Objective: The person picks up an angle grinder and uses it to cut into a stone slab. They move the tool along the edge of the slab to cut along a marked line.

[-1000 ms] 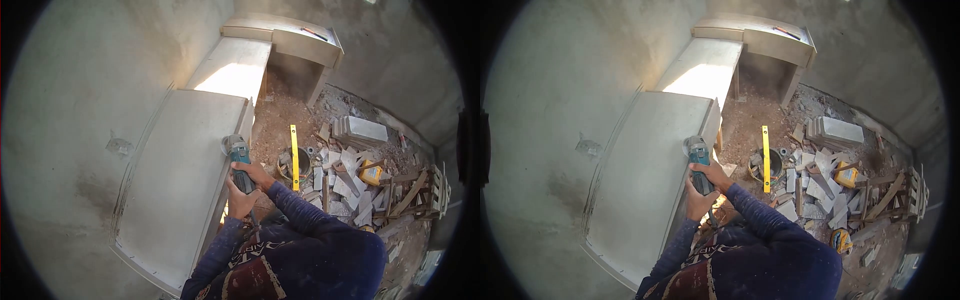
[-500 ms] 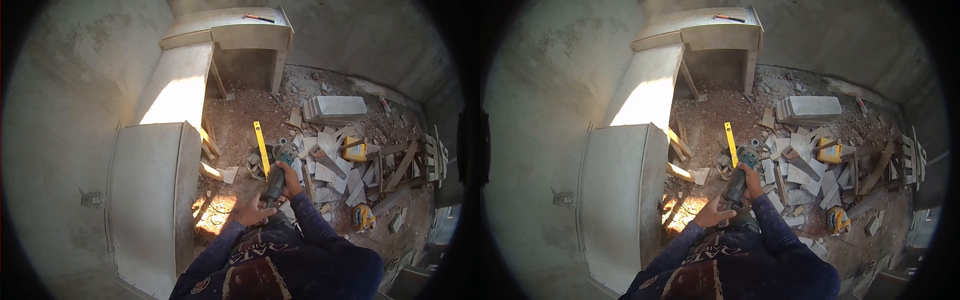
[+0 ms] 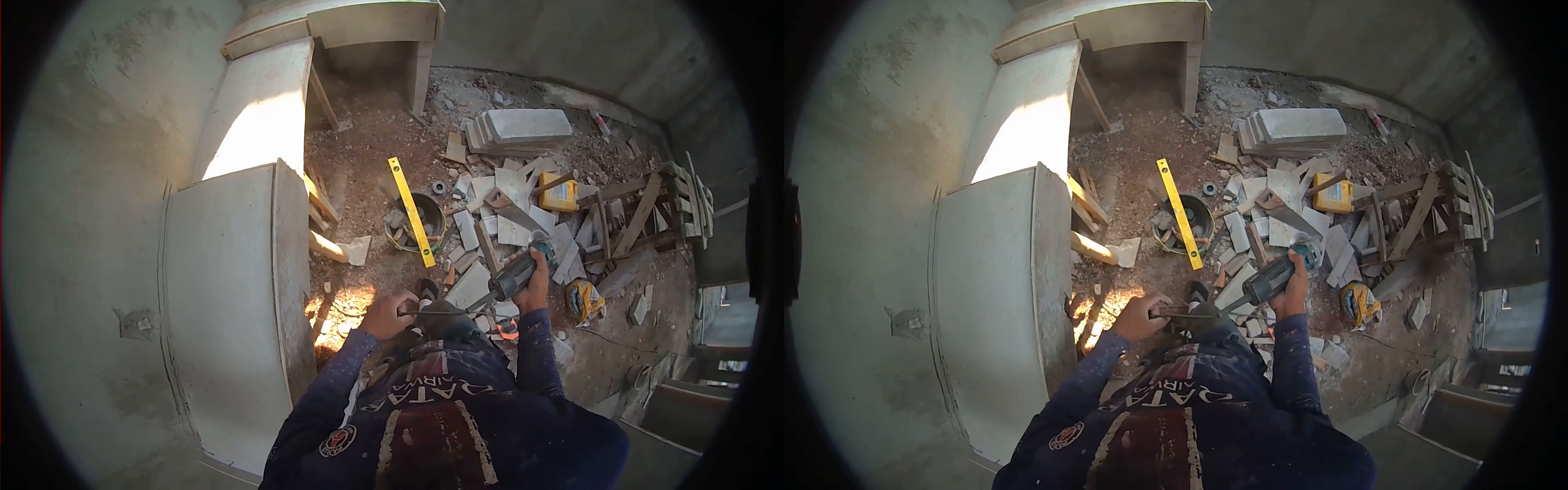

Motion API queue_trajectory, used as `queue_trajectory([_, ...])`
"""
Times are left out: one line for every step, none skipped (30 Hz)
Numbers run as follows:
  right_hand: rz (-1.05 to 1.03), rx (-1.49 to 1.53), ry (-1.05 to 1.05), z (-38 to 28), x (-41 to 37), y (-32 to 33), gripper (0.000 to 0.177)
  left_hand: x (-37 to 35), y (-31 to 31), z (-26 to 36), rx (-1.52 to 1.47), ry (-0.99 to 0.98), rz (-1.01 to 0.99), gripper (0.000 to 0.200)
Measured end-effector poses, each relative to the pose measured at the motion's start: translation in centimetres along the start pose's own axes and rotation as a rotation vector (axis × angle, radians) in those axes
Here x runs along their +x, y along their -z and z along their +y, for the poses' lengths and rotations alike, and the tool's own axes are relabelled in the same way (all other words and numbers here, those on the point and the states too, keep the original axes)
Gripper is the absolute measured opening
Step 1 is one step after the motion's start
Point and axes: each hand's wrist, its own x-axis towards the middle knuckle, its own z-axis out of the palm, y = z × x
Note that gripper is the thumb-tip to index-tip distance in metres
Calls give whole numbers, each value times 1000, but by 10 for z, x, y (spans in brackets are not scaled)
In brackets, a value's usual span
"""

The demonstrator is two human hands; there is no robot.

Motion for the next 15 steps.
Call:
queue_trajectory([3, 61, 19, -1, -2, 7, 29, -8, 5, -1, 31, 49, 6, 38])
queue_trajectory([5, 121, 32, -1, -5, 11, 29, -18, 5, -11, 28, 75, 26, 38])
queue_trajectory([-8, 110, 4, -2, -9, 15, 29, -25, 5, -30, 107, 111, 70, 37])
queue_trajectory([3, 127, 3, -5, -14, 16, 29, -31, 6, -47, 189, 142, 113, 37])
queue_trajectory([17, 145, 6, -7, -16, 18, 30, -39, 9, -60, 159, 166, 169, 37])
queue_trajectory([9, 137, -9, -5, -13, 22, 30, -46, 13, -72, 157, 212, 207, 37])
queue_trajectory([51, 112, -3, -3, -10, 27, 30, -52, 20, -79, 135, 266, 197, 37])
queue_trajectory([93, 82, 3, -2, -6, 33, 30, -57, 25, -86, 110, 322, 187, 38])
queue_trajectory([72, 45, 16, 1, 0, 41, 32, -62, 25, -93, 94, 309, 224, 39])
queue_trajectory([65, 31, -3, 2, -1, 39, 32, -67, 29, -86, 94, 339, 231, 39])
queue_trajectory([61, 29, -14, 3, -3, 37, 33, -68, 28, -85, 87, 346, 237, 40])
queue_trajectory([58, 29, -23, 3, -2, 35, 33, -68, 26, -84, 81, 353, 240, 40])
queue_trajectory([57, 15, -38, 3, 2, 36, 33, -68, 24, -83, 70, 308, 269, 38])
queue_trajectory([65, 24, -55, 3, 9, 35, 34, -66, 24, -81, 63, 323, 276, 38])
queue_trajectory([72, 34, -72, 2, 17, 34, 35, -65, 25, -78, 57, 334, 300, 38])
